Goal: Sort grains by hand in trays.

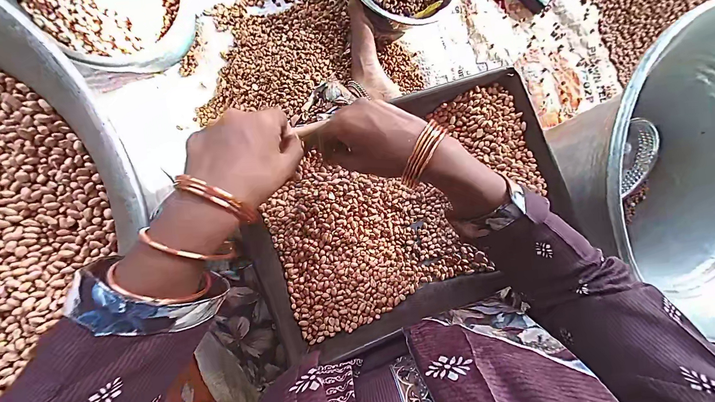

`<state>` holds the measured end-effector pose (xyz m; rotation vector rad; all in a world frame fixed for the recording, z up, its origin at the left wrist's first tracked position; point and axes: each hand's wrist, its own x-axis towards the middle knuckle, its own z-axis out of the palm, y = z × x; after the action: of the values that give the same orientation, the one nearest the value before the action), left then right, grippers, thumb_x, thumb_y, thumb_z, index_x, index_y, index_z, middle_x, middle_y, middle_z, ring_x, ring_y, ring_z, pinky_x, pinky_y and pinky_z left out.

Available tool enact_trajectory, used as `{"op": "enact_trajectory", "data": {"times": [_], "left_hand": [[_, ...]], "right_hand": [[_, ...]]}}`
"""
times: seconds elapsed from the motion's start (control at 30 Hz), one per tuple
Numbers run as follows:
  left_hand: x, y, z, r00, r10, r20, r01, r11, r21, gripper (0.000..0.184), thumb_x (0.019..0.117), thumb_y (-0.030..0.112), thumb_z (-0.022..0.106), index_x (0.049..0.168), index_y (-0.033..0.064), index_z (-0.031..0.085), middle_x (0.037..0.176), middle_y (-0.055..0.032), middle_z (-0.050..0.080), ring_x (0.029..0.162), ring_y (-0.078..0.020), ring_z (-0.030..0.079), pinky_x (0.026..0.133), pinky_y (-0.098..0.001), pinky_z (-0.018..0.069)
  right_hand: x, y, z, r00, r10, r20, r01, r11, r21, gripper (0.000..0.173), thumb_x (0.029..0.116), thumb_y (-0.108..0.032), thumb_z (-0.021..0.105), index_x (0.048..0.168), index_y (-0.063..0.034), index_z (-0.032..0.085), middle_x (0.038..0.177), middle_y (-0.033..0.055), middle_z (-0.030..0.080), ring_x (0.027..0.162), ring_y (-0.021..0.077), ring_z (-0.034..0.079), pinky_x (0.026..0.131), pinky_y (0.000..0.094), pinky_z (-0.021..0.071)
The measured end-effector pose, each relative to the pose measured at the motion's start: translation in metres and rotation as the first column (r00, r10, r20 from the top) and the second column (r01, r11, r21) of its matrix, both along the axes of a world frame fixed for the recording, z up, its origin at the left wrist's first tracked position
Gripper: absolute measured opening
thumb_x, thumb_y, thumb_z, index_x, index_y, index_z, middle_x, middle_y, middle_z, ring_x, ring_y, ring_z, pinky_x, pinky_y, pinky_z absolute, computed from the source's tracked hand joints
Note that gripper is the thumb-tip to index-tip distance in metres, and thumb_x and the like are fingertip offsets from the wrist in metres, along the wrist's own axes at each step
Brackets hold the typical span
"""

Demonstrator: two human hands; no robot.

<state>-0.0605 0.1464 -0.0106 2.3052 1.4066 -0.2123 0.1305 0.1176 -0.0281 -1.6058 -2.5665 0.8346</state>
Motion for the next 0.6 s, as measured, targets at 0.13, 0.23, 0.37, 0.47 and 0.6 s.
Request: {"op": "enact_trajectory", "data": {"times": [0.13, 0.23, 0.37, 0.47, 0.6], "left_hand": [[-0.005, 0.011, -0.007, 0.909, 0.011, 0.416, -0.135, 0.953, 0.270, 0.049, 0.1050, 0.040, 0.050, 0.141, 0.0073, 0.050, 0.099, -0.0188, 0.067, 0.074, -0.0373, 0.063, 0.064, -0.0593, 0.0474], [-0.001, 0.006, -0.021, 0.912, -0.020, 0.409, -0.059, 0.982, 0.180, 0.046, 0.1040, 0.033, 0.056, 0.140, 0.0047, 0.051, 0.111, -0.0218, 0.067, 0.081, -0.0397, 0.066, 0.069, -0.0632, 0.0503], [0.013, -0.017, -0.035, 0.916, -0.252, 0.313, 0.186, 0.956, 0.226, 0.023, 0.1039, 0.023, 0.056, 0.105, 0.0052, 0.071, 0.098, -0.0191, 0.068, 0.081, -0.0423, 0.067, 0.062, -0.0635, 0.0496], [0.015, -0.024, -0.034, 0.916, -0.293, 0.273, 0.225, 0.940, 0.255, 0.024, 0.1043, 0.028, 0.055, 0.104, 0.0098, 0.071, 0.092, -0.0152, 0.070, 0.073, -0.0383, 0.068, 0.054, -0.0580, 0.0480], [0.008, -0.017, -0.034, 0.926, -0.253, 0.279, 0.184, 0.950, 0.251, 0.028, 0.1049, 0.030, 0.053, 0.102, 0.0085, 0.070, 0.087, -0.0151, 0.069, 0.071, -0.0368, 0.067, 0.054, -0.0574, 0.0476]], "right_hand": [[0.026, -0.007, 0.018, 0.935, -0.170, -0.312, 0.261, 0.924, 0.279, 0.033, 0.1004, -0.016, 0.062, 0.132, -0.0072, 0.061, 0.110, 0.0067, 0.071, 0.088, 0.0183, 0.071, 0.086, 0.0441, 0.0579], [0.056, -0.023, 0.026, 0.942, -0.251, -0.221, 0.309, 0.906, 0.291, 0.025, 0.1015, -0.015, 0.060, 0.125, -0.0089, 0.067, 0.106, 0.0069, 0.073, 0.085, 0.0193, 0.071, 0.081, 0.0422, 0.0585], [0.092, -0.054, 0.021, 0.851, -0.438, 0.289, 0.415, 0.899, 0.140, 0.028, 0.1077, -0.025, 0.051, 0.110, -0.0049, 0.070, 0.100, 0.0186, 0.071, 0.095, 0.0387, 0.071, 0.079, 0.0574, 0.0543], [0.079, -0.072, 0.000, 0.702, -0.438, 0.562, 0.601, 0.787, -0.136, 0.047, 0.1076, -0.037, 0.052, 0.131, 0.0036, 0.057, 0.117, 0.0292, 0.065, 0.107, 0.0488, 0.066, 0.083, 0.0642, 0.0529], [0.066, -0.097, -0.015, 0.945, -0.306, -0.117, 0.254, 0.910, -0.329, 0.046, 0.1070, -0.023, 0.054, 0.148, -0.0050, 0.044, 0.129, 0.0190, 0.063, 0.106, 0.0314, 0.069, 0.090, 0.0517, 0.0566]]}}
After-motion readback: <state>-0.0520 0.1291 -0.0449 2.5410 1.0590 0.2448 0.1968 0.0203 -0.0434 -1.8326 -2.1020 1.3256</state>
